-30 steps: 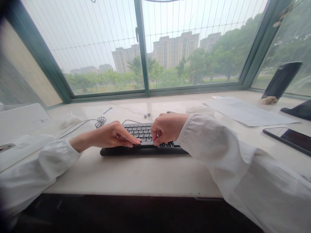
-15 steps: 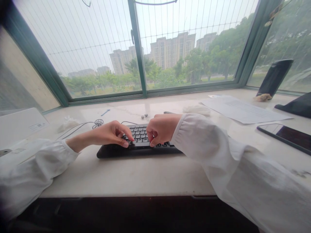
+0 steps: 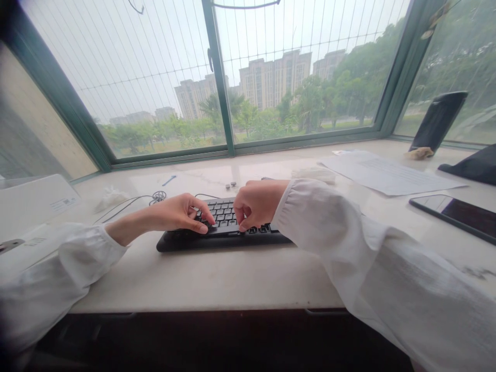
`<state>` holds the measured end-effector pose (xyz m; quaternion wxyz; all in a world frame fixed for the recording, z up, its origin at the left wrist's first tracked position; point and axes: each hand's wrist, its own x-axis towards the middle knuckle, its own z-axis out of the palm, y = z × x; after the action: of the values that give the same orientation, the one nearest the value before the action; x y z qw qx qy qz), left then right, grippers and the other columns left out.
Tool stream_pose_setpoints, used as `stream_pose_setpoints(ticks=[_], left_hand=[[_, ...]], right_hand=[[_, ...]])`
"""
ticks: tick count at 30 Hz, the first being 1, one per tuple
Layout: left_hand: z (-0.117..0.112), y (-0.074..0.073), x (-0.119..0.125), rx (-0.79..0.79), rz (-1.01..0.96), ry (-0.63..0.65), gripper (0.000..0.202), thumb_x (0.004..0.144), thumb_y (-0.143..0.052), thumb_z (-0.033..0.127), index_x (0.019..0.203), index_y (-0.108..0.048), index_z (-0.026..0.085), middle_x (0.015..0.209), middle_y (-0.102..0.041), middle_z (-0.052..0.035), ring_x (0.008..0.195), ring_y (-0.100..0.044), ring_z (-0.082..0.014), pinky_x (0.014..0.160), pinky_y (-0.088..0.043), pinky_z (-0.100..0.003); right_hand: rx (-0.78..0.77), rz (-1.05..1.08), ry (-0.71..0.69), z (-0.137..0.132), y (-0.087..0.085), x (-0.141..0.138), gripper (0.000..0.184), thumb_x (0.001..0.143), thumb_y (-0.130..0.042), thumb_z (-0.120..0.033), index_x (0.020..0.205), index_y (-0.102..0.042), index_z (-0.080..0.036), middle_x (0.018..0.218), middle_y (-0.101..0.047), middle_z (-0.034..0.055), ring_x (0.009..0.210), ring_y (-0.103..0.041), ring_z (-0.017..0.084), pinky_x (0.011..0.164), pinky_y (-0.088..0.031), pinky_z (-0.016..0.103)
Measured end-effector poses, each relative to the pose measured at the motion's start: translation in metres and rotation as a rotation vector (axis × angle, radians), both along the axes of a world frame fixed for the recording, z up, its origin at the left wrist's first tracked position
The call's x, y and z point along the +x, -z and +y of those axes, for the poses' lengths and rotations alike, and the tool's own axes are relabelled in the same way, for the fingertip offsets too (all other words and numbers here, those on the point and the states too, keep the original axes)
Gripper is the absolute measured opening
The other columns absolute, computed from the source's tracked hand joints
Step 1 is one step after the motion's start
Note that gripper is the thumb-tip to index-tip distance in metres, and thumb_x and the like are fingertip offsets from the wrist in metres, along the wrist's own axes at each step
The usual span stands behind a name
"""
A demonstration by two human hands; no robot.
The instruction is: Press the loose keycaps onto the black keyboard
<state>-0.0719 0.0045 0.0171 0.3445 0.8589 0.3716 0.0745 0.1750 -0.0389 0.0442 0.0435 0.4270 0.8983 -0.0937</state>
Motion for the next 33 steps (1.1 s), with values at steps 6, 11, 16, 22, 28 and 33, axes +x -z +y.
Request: stream_pose_setpoints(ticks=[6,11,16,22,28,33], left_hand=[[0.006,-0.001,0.004,-0.034,0.063,0.008,0.041,0.062,-0.083,0.048,0.086,-0.073,0.018,0.070,-0.050,0.0045,0.060,-0.042,-0.0084,0.059,-0.032,-0.023],[0.014,0.001,0.005,-0.130,0.068,0.041,0.041,0.061,-0.084,0.045,0.082,-0.064,0.016,0.068,-0.042,0.0062,0.061,-0.040,-0.0082,0.057,-0.030,-0.021],[0.008,-0.001,0.005,-0.058,0.028,0.107,0.035,0.067,-0.082,0.041,0.089,-0.068,0.016,0.071,-0.048,0.0044,0.063,-0.045,-0.0088,0.059,-0.035,-0.020],[-0.008,-0.006,0.002,0.246,0.013,0.309,0.027,0.085,-0.068,0.031,0.111,-0.075,0.028,0.084,-0.060,-0.0004,0.067,-0.051,-0.0094,0.060,-0.038,-0.019],[-0.023,-0.008,-0.005,0.688,0.176,0.448,0.040,0.090,-0.055,0.017,0.120,-0.070,0.039,0.095,-0.068,0.0019,0.063,-0.052,-0.0070,0.063,-0.037,-0.020],[-0.028,-0.008,-0.004,0.730,0.197,0.439,0.048,0.084,-0.051,0.009,0.119,-0.071,0.036,0.094,-0.069,0.0019,0.063,-0.053,-0.0081,0.063,-0.038,-0.020]], right_hand=[[-0.028,0.031,0.008,0.002,0.000,0.001,0.019,0.078,-0.071,-0.035,0.088,-0.077,-0.021,0.074,-0.073,0.0001,0.067,-0.061,0.012,0.067,-0.041,0.023],[-0.107,0.062,0.041,0.002,-0.003,0.001,0.020,0.076,-0.072,-0.038,0.085,-0.077,-0.020,0.068,-0.072,-0.0014,0.063,-0.061,0.011,0.064,-0.042,0.023],[-0.060,0.099,0.139,0.004,0.002,-0.004,0.033,0.076,-0.069,-0.052,0.071,-0.071,-0.020,0.062,-0.070,-0.0019,0.059,-0.058,0.011,0.059,-0.039,0.024],[-0.142,0.113,0.186,0.013,0.010,-0.005,0.041,0.069,-0.072,-0.059,0.079,-0.070,-0.019,0.073,-0.070,-0.0006,0.068,-0.057,0.013,0.059,-0.038,0.024],[-0.207,0.091,0.225,0.016,0.013,-0.004,0.047,0.066,-0.071,-0.065,0.080,-0.070,-0.020,0.070,-0.064,-0.0018,0.071,-0.056,0.014,0.059,-0.037,0.025],[-0.218,0.083,0.260,0.017,0.014,-0.004,0.048,0.064,-0.072,-0.066,0.078,-0.069,-0.021,0.068,-0.062,-0.0025,0.072,-0.056,0.015,0.060,-0.038,0.025]])
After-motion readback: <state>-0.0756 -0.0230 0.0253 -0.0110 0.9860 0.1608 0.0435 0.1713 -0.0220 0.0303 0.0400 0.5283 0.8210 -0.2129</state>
